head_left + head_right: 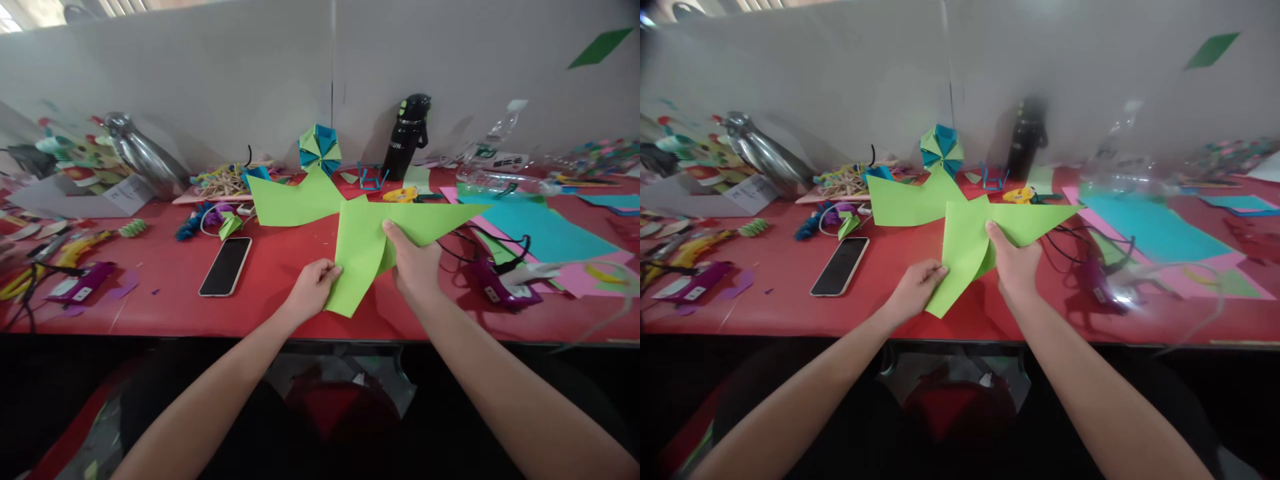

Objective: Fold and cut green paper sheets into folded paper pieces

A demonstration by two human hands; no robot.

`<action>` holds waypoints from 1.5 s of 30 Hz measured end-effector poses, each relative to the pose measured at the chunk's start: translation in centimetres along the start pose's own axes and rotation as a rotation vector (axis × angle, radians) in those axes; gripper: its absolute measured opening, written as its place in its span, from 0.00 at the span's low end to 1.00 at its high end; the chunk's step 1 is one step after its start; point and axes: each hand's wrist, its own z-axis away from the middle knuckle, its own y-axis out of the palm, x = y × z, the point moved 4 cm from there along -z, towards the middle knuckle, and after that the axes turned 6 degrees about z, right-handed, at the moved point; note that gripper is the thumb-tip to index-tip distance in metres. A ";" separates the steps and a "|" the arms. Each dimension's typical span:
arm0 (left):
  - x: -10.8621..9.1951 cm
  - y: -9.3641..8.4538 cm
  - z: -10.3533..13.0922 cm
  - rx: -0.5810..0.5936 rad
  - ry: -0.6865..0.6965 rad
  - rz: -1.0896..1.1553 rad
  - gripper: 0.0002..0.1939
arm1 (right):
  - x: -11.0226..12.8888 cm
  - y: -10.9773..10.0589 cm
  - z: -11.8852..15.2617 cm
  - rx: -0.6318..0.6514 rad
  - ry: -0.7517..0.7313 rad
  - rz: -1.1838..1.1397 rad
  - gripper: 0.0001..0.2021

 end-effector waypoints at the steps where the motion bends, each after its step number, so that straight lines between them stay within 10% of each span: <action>1: -0.1 -0.2 0.0 -0.030 0.003 -0.067 0.16 | 0.0 0.1 0.0 -0.009 0.006 -0.010 0.16; 5: -0.1 -0.3 0.1 -0.102 0.029 -0.146 0.16 | -0.5 0.1 -0.1 -0.045 0.066 -0.053 0.17; 12: 0.8 1.2 0.3 0.101 -0.030 0.345 0.11 | -0.2 -0.3 -0.8 -0.085 0.115 -0.091 0.22; 20: 0.0 -1.8 -0.8 -0.083 -0.041 0.246 0.16 | 0.6 -0.3 -0.9 -0.095 0.215 -0.061 0.25; 25: -0.2 -6.2 -1.1 -0.157 -0.013 0.147 0.17 | 0.8 -1.6 -3.5 0.064 0.244 -0.074 0.17; 30: -1.7 -9.2 -0.5 0.035 -0.063 0.044 0.16 | 3.7 -3.5 -6.0 0.167 0.032 0.166 0.17; 37: -3.0 -8.6 0.5 0.353 0.027 -0.306 0.13 | 3.2 -0.7 -0.8 0.927 0.184 0.584 0.18; 45: -2.7 -6.0 0.7 0.266 0.098 -0.294 0.14 | 1.1 1.0 3.0 1.012 0.112 0.552 0.14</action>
